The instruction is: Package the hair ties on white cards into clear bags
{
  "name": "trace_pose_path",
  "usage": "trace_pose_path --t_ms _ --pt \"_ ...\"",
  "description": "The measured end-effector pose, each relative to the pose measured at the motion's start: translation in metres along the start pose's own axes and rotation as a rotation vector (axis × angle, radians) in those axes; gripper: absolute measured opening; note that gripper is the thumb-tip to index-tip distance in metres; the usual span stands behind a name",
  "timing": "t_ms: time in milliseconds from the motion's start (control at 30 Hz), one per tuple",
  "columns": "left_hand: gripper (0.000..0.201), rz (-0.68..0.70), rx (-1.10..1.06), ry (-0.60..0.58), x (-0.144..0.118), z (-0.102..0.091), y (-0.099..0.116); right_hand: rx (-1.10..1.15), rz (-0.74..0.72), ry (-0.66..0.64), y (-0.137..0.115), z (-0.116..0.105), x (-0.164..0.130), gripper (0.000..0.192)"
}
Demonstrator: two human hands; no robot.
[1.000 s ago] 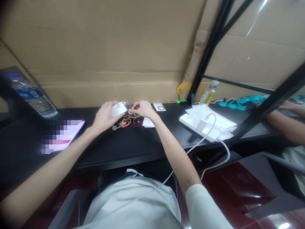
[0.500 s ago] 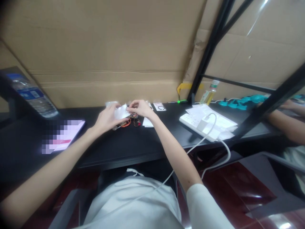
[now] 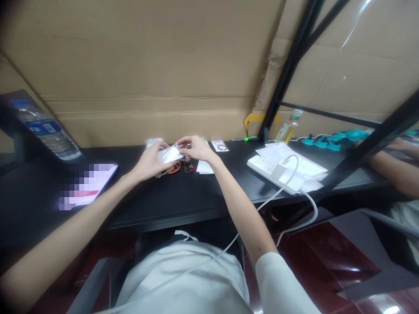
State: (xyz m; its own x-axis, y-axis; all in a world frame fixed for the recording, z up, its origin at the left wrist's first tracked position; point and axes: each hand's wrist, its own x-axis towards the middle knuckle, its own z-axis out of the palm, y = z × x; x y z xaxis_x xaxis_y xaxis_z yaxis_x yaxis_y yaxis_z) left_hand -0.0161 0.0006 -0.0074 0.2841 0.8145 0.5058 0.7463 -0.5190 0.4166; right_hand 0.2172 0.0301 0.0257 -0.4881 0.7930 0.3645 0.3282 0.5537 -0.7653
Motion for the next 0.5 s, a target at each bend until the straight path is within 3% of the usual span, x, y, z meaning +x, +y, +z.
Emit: trace_pose_path --t_ms 267,500 --pt "0.061 -0.029 -0.083 0.076 0.0 0.003 -0.001 -0.345 -0.12 0.086 -0.005 0.004 -0.004 0.023" --pt "0.061 -0.026 -0.082 0.082 0.0 0.003 -0.001 -0.391 -0.157 0.134 0.004 0.01 -0.002 0.028"
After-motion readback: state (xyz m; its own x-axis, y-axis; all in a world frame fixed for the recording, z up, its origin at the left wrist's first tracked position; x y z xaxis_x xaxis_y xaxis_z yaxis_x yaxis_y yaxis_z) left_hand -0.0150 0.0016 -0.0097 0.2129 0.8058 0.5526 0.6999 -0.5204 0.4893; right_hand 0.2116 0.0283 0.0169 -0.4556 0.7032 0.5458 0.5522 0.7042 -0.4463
